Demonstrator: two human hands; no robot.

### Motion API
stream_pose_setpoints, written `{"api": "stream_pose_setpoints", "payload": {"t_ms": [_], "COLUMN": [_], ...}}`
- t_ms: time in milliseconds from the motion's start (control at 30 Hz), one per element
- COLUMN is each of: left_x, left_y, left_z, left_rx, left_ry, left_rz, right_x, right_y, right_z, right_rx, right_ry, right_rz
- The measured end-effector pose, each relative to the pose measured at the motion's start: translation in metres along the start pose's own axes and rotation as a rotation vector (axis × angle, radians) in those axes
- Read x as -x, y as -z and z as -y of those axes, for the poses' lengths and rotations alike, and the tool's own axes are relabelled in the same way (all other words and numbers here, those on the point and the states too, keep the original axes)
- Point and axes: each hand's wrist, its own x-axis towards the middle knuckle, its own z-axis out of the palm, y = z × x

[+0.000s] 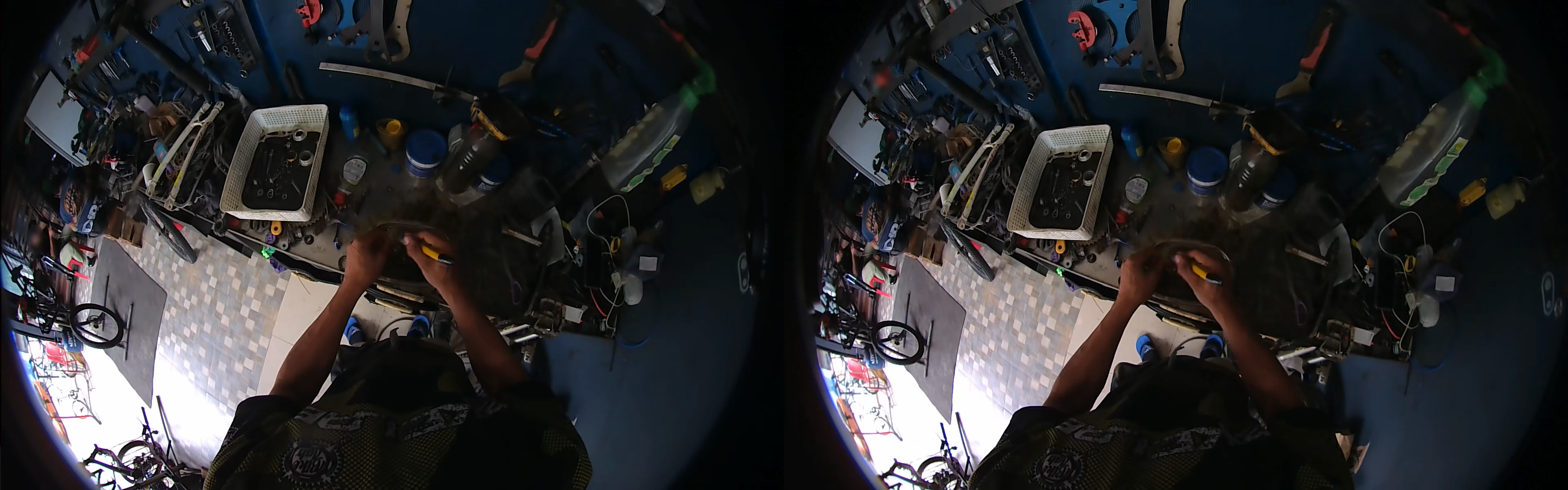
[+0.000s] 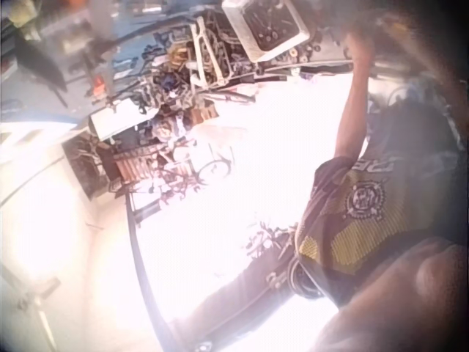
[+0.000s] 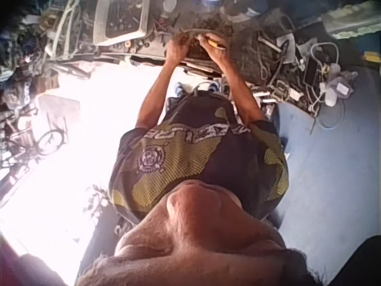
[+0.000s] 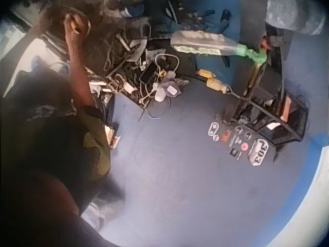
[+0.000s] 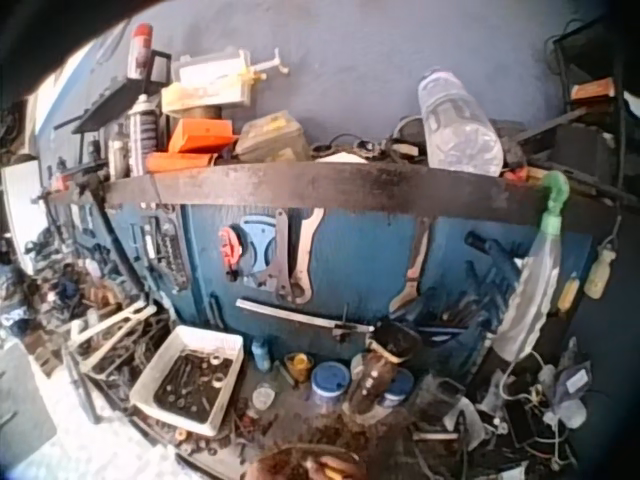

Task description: The person uses a yellow-handled tool to scrape and clean a bicycle chain held in a metal tray on a workbench. The person repeatedly scrapes the chain links and rotates the chain to access different sections.

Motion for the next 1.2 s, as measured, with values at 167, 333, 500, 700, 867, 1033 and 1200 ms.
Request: {"api": "stream_pose_setpoints", "payload": {"t_ms": [167, 333, 500, 700, 867, 1033, 1200], "left_x": [-0.001, 0.002, -0.001, -0.003, -0.004, -0.004, -0.004], "left_y": [-0.002, -0.008, -0.006, -0.008, -0.011, -0.005, -0.004], "left_z": [0.007, 0.010, 0.010, 0.010, 0.009, 0.002, -0.002], "left_rx": [0.063, 0.235, 0.230, 0.208, 0.334, 0.378, 0.728], "left_ry": [-0.018, 0.066, 0.098, 0.113, -0.002, 0.111, 0.221], "left_rz": [-0.008, -0.063, -0.024, -0.005, -0.059, -0.001, 0.127], "right_x": [0.002, 0.007, 0.013, 0.009, 0.010, 0.011, 0.036], "right_y": [-0.005, -0.013, -0.015, -0.014, -0.013, -0.008, -0.001], "right_z": [0.002, 0.002, 0.005, 0.013, 0.012, -0.016, -0.047], "right_rx": [-0.074, -0.152, -0.079, -0.030, -0.095, -0.029, -0.141], "right_ry": [-0.038, -0.174, -0.070, -0.168, -0.192, -0.287, -0.390], "right_rz": [-0.067, -0.136, -0.139, -0.147, -0.163, -0.061, 0.078]}}
